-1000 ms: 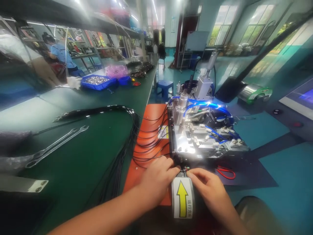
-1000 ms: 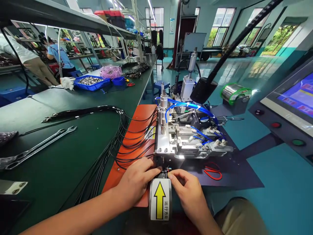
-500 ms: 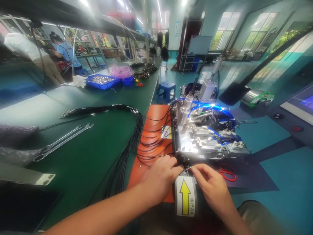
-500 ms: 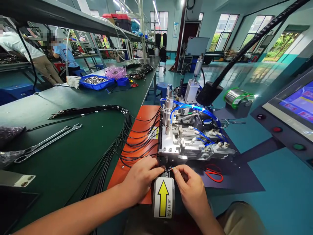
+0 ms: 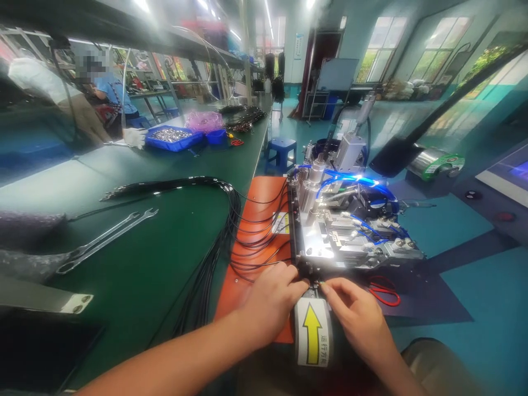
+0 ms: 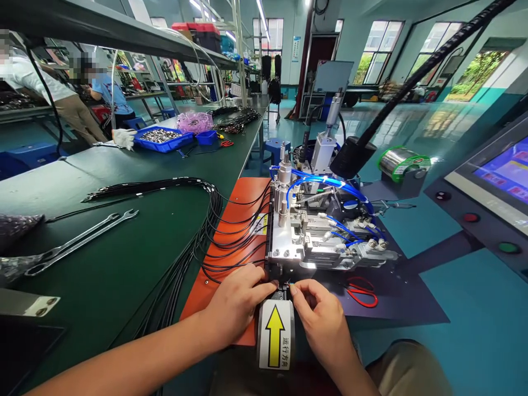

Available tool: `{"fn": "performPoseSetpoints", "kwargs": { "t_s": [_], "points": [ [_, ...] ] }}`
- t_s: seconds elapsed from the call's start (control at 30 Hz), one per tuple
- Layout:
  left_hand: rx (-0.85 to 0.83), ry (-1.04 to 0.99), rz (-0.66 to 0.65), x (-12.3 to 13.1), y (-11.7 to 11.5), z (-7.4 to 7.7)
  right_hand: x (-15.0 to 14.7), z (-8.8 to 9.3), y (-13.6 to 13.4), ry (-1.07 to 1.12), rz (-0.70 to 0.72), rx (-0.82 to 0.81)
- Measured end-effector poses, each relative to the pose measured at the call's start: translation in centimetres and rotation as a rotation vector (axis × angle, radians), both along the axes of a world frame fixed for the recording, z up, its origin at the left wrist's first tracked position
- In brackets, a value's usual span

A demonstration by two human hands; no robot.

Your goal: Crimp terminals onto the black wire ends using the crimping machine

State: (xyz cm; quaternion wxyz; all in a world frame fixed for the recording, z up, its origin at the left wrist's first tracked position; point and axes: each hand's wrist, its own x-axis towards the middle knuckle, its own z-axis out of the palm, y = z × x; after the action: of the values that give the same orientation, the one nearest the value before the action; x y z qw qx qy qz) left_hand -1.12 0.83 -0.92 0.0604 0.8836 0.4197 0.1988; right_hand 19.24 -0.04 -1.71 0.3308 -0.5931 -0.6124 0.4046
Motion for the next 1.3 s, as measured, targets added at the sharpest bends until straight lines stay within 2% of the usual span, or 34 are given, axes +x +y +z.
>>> {"fn": "performPoseSetpoints", "kwargs": {
  "t_s": [0.17,0.8,0.93,1.1,1.3],
  "points": [
    [-0.006,0.002,0.009,0.0,-0.1,0.0,-0.1,-0.4,0.0,-0.013,-0.008,0.027],
    [-0.025,0.004,0.027,0.0,-0.1,0.0,0.1,-0.8,-0.2,-0.011,-0.040,-0.030],
    [-0.026,0.005,0.023,0.0,-0.1,0.0,0.6,-1.1,0.2,-0.019,-0.077,0.046],
    [-0.027,0.006,0.027,0.0,-0.1,0.0,0.4,-1.0,0.6,0.004,0.011,0.113],
    [-0.043,0.011,0.035,0.0,-0.1,0.1,0.5,-1.0,0.4,-0.009,0.006,0.164]
  ]
}}
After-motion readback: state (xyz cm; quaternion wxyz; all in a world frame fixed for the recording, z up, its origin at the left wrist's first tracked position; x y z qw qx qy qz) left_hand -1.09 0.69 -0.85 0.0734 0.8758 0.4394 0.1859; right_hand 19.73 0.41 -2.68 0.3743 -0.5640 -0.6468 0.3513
